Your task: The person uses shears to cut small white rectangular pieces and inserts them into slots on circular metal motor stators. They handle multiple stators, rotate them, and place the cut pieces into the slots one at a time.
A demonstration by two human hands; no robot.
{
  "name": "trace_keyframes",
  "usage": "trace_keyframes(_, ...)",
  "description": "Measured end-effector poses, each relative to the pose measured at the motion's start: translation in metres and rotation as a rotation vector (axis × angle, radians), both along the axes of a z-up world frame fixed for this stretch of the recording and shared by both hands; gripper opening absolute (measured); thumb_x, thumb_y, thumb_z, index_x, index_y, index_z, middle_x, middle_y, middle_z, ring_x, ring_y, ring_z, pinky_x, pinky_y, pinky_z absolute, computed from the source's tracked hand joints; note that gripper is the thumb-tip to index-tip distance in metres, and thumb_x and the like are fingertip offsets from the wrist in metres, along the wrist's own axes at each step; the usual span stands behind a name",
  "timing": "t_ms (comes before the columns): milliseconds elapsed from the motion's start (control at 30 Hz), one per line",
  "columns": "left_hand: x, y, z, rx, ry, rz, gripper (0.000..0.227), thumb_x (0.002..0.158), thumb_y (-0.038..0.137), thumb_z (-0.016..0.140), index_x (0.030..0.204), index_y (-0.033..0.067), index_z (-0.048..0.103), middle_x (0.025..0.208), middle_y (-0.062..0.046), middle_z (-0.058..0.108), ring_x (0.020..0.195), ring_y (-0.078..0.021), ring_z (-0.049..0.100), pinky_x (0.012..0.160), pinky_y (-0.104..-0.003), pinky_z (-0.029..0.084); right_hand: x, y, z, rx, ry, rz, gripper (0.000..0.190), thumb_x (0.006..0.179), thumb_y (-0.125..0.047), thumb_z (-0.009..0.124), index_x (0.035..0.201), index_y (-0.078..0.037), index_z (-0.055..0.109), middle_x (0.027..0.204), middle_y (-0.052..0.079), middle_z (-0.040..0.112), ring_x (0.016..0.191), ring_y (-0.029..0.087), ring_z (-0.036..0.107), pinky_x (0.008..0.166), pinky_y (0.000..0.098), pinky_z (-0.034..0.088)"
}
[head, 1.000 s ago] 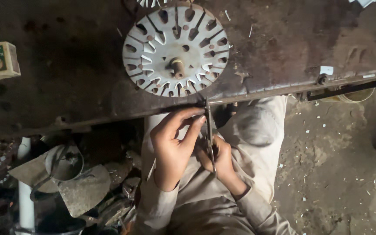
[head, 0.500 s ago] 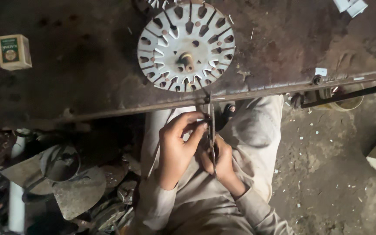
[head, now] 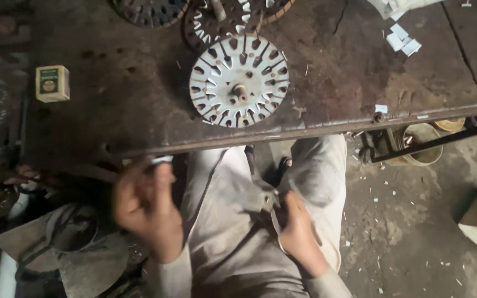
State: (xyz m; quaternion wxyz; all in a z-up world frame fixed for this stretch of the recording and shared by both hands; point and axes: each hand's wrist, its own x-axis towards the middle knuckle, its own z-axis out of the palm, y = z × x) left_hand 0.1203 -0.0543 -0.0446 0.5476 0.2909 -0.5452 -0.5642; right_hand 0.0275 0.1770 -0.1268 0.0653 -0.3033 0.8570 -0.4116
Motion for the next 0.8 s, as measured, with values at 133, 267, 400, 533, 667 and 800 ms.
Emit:
trace_keyframes(133, 0.004, -0.015, -0.005, 0.074, 0.127, -0.163, 0.022, 0.100, 0.002, 0.073, 0.120, -0.0010, 0.067, 0.105, -0.005, 0.073, 0.090, -0.0110, 0.067, 0.083, -0.026, 0.055, -0.019, 0.052, 0.024, 0.295, 0.209, 0.374, 0.062, 0.064, -0.016, 0.079, 0.116, 0.004, 0.053, 0.121, 0.031, 0.059, 0.112, 0.051, 0.053, 0.094, 0.0502, 0.046)
trace_keyframes(267, -0.010, 0.018, -0.017, 0.191, -0.219, -0.236, 0.022, 0.092, 0.002, 0.077, 0.113, -0.0027, 0.072, 0.099, -0.006, 0.074, 0.083, -0.0086, 0.064, 0.073, -0.023, 0.051, -0.006, 0.073, 0.033, 0.563, 0.132, 0.661, 0.071, 0.069, -0.016, 0.077, 0.134, -0.010, 0.050, 0.148, 0.025, 0.046, 0.131, 0.049, 0.041, 0.101, 0.0532, 0.036)
trace_keyframes(400, -0.028, 0.061, -0.024, 0.206, -0.109, -0.659, 0.021, 0.092, 0.001, 0.075, 0.113, -0.0023, 0.072, 0.101, -0.004, 0.075, 0.088, -0.0074, 0.071, 0.076, -0.021, 0.057, -0.006, 0.065, 0.040, 0.928, -0.346, 0.765, 0.082, 0.079, -0.004, 0.068, 0.153, -0.019, 0.035, 0.159, 0.012, 0.028, 0.144, 0.038, 0.031, 0.115, 0.0430, 0.032)
trace_keyframes(533, -0.031, 0.092, -0.023, 0.338, -0.184, -0.868, 0.025, 0.092, 0.003, 0.074, 0.116, -0.0019, 0.070, 0.101, -0.003, 0.074, 0.085, -0.0060, 0.069, 0.072, -0.020, 0.054, -0.032, 0.060, 0.062, 0.398, -0.442, 0.984, 0.093, 0.069, -0.005, 0.074, 0.153, -0.007, 0.036, 0.150, 0.019, 0.040, 0.141, 0.037, 0.040, 0.115, 0.0437, 0.038)
trace_keyframes(667, -0.029, 0.108, -0.027, 0.383, -0.212, -0.949, 0.023, 0.093, 0.004, 0.073, 0.115, -0.0030, 0.068, 0.102, -0.003, 0.075, 0.086, -0.0052, 0.070, 0.074, -0.020, 0.055, -0.059, 0.056, 0.082, 0.309, -0.746, 1.086, 0.092, 0.078, -0.009, 0.081, 0.156, -0.005, 0.031, 0.149, 0.018, 0.045, 0.136, 0.029, 0.048, 0.112, 0.0421, 0.041)
trace_keyframes(800, -0.028, 0.113, -0.038, 0.467, -0.173, -1.000, 0.018, 0.096, 0.003, 0.073, 0.111, -0.0052, 0.068, 0.100, -0.005, 0.074, 0.086, -0.0066, 0.071, 0.077, -0.021, 0.058, -0.045, 0.054, 0.066, 0.376, -0.791, 0.454, 0.067, 0.079, -0.010, 0.077, 0.143, -0.014, 0.056, 0.114, 0.004, 0.076, 0.098, 0.016, 0.074, 0.088, 0.0300, 0.058)
